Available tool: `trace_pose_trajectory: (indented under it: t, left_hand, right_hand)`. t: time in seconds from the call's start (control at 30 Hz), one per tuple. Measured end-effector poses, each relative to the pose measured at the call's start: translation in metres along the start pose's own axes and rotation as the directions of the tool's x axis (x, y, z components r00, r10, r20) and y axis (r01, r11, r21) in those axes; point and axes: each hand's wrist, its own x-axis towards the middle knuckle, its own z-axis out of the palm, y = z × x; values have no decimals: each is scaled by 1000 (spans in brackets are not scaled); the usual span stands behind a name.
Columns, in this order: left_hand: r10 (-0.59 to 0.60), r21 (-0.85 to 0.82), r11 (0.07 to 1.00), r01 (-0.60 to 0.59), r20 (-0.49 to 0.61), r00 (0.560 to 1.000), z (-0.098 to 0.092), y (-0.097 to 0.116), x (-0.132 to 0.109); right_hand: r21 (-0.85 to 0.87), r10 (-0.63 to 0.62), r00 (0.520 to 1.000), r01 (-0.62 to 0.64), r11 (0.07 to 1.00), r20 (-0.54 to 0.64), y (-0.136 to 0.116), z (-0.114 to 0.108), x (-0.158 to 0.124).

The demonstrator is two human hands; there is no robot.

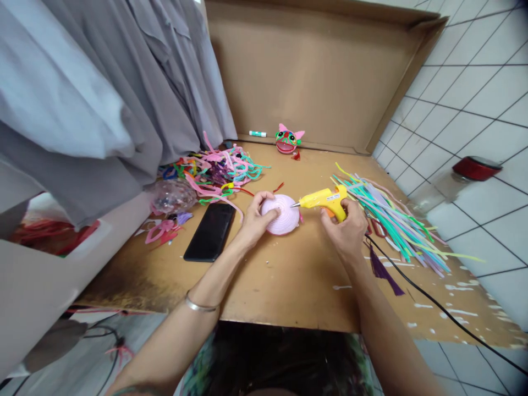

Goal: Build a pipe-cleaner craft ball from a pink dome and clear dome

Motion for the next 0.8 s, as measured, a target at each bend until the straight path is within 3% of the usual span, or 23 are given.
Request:
trace_pose_trajectory:
  t: [0.57,0.8]
  left_hand:
    - [53,128,990,-56,30,998,-2,3,-1]
    - [3,20,1000,-4,33,999,-1,0,-2]
  right_hand:
    - [-23,11,1000,-11,1000,-10,-9,1,-4]
    - [-18,1,1000,-2,1000,-24,-10,2,-4]
